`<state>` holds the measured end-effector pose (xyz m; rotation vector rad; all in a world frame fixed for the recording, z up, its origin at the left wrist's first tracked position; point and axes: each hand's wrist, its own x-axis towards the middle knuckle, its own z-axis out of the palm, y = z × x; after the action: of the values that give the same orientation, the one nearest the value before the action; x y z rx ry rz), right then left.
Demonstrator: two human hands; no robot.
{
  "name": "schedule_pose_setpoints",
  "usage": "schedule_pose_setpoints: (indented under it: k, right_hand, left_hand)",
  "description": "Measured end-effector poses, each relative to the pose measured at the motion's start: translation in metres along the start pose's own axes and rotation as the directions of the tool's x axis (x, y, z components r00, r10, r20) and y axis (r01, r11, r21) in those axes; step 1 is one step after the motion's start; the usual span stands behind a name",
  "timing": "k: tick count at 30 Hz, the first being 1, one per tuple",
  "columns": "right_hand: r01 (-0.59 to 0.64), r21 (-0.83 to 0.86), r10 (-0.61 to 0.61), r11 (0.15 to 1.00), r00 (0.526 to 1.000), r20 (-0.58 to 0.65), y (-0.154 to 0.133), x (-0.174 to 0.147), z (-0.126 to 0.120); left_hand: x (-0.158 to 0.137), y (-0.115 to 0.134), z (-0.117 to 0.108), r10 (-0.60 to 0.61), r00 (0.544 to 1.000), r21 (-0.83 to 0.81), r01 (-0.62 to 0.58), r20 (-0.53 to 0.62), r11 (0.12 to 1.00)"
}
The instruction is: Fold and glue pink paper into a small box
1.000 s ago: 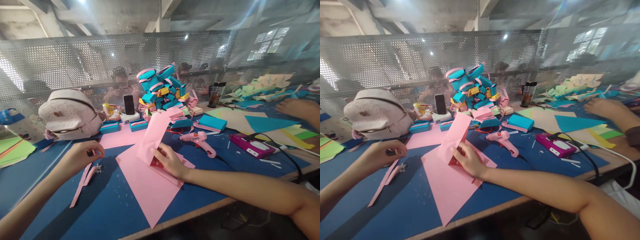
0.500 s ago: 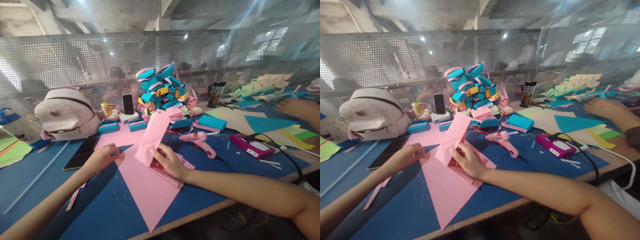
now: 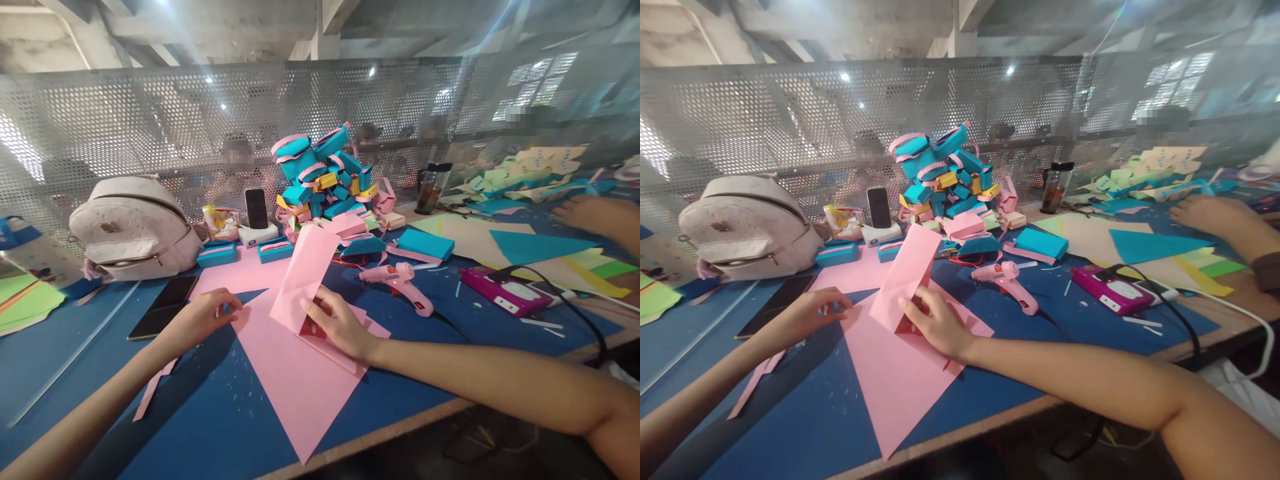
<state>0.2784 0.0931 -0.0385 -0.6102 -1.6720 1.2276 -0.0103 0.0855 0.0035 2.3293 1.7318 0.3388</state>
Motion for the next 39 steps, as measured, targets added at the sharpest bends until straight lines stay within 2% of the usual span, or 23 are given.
schedule_pose_setpoints:
  k: [7, 14, 20, 30, 36, 39]
  right_hand:
    - [-0.002, 0.028, 0.002, 1.0, 1.0, 0.015, 0.001, 0.0, 0.0]
    - [-0.015, 0.046, 0.014, 0.999, 1.0, 0.017, 0.0, 0.0, 0.0]
    - [-0.016, 0.022, 0.016, 1.0, 1.0, 0.012, 0.0, -0.001, 0.0]
    - [-0.025, 0.036, 0.024, 0.999, 1.0, 0.014, 0.0, -0.001, 0.001]
    - [-0.01, 0.042, 0.009, 0.999, 1.0, 0.016, 0.0, -0.001, 0.001]
    - [-0.037, 0.024, 0.037, 0.999, 0.999, 0.01, 0.0, -0.001, 0.001]
  left_hand:
    - [-0.002, -0.011, 0.008, -0.018, 1.0, 0.034, 0.018, -0.012, 0.999]
    - [-0.001, -0.003, 0.005, 0.009, 0.999, -0.007, -0.009, -0.035, 1.0]
    - [0.001, 0.005, 0.005, 0.045, 0.998, -0.107, -0.041, 0.034, 0.993]
    - [0.005, 0.0, 0.012, 0.066, 0.995, -0.189, -0.052, 0.074, 0.981]
    - [0.001, 0.004, 0.011, 0.052, 0.998, -0.233, -0.043, 0.033, 0.972]
    - [-0.001, 0.012, 0.005, -0.008, 1.0, -0.371, 0.011, 0.008, 0.928]
